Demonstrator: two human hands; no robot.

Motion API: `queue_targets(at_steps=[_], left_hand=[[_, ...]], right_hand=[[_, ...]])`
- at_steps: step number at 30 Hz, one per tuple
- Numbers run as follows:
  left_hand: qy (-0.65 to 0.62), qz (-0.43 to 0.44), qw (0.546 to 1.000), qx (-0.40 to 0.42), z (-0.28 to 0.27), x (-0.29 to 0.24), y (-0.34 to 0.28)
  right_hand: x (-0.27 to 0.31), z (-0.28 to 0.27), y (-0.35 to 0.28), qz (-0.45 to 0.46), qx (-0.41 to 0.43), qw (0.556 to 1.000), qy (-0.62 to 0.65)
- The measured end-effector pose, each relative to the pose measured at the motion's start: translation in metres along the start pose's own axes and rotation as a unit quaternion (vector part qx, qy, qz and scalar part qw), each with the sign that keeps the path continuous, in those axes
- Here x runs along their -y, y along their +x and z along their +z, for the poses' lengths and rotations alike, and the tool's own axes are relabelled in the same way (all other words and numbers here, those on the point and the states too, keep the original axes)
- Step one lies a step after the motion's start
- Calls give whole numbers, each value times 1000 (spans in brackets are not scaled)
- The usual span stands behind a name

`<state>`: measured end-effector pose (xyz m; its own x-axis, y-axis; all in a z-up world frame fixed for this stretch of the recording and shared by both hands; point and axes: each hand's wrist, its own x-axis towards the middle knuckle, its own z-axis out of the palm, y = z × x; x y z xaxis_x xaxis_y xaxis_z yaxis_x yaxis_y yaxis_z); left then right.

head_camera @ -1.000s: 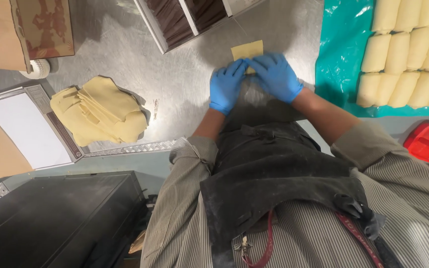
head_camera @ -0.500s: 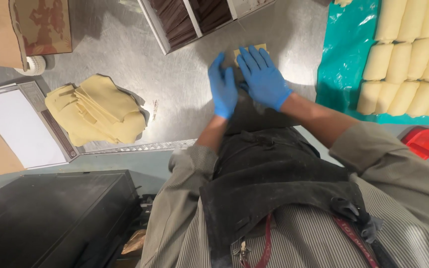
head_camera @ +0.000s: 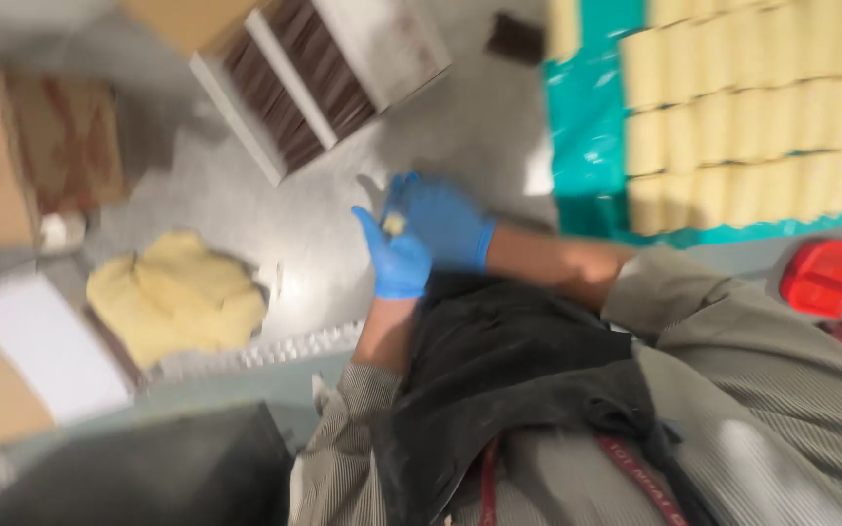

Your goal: Rolling pastry dough sheets around chocolate bars to prepare pastries.

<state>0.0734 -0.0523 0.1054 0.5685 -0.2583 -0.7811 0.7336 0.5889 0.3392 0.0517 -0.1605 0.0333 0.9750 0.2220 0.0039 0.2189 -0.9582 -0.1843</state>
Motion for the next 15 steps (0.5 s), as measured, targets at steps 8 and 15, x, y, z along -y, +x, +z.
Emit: queue_targets(at_steps=[8, 15], left_hand=[[574, 272, 740, 219, -30, 83, 65], [875, 347, 328, 78, -15, 95, 74]], right_hand=[[-175, -9, -118, 35, -189, 881, 432], [-434, -112, -208, 374, -282, 808, 359]])
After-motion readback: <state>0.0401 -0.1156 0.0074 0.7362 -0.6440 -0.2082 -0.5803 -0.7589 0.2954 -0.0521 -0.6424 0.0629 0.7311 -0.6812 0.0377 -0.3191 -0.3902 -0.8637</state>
